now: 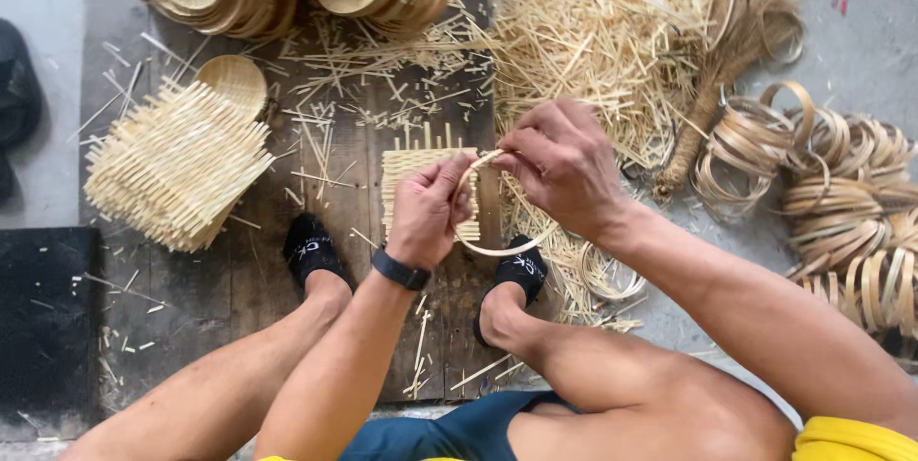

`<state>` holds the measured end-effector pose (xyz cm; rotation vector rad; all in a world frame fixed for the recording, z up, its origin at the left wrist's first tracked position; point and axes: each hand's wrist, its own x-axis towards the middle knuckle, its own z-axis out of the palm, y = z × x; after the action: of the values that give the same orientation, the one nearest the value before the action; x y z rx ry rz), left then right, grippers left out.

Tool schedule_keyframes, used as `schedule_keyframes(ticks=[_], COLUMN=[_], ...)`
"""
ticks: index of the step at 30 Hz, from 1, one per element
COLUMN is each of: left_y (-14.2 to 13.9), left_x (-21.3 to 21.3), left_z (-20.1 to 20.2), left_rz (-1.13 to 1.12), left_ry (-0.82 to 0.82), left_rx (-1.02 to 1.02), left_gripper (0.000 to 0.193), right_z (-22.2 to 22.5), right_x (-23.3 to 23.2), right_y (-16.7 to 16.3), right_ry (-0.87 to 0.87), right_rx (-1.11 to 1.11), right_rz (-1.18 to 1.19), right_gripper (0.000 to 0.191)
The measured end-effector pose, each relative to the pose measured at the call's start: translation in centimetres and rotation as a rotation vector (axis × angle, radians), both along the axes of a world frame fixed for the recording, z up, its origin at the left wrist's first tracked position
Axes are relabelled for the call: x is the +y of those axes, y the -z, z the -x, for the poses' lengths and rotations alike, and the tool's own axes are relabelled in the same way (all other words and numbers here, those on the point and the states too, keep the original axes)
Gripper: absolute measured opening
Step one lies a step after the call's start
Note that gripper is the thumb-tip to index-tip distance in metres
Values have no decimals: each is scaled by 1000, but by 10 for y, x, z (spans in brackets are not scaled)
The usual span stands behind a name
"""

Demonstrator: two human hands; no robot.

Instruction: The person sits on the floor assembling woven bamboo baskets, fitting a round bamboo rim around a woven bamboo panel and pressing the edges together. They use scissors to trim excess bamboo strips, set finished baskets onto a growing stack, and pick up new rims and panels to repeat the assembly.

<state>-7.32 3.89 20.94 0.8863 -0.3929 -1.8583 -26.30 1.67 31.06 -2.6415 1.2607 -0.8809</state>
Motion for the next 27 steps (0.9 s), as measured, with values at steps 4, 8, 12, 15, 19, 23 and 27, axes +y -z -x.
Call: schedule_keyframes(ticks=[4, 8, 12, 15, 19, 23, 27], left_y=[-26, -45, -46, -38, -24, -8, 2], left_x=[-4, -37, -39, -32, -30, -34, -44], left_z=[-19, -33, -31, -32, -31, -36, -58], left_rz=[-51, -61, -58, -113, -165, -216, 46], left_ry=[83, 422, 565, 406, 287, 288, 158], left_rx=[12, -171, -362, -362, -246, -219, -329], left_gripper=[36, 78, 78, 75, 78, 77, 69], right_z=[-11, -35, -53, -62, -70, -75, -64], right_x=[-6, -2, 3, 3, 4, -4, -26], right_y=[0, 0, 0, 8, 22, 26, 26], right_ry=[-115, -294, -259, -189, -136, -164, 150], right_rx=[-32, 26, 79, 121, 106, 50, -456], right_rz=[-67, -80, -11, -14, 8, -20, -642], right_gripper=[16, 12, 14, 13, 16, 18, 20])
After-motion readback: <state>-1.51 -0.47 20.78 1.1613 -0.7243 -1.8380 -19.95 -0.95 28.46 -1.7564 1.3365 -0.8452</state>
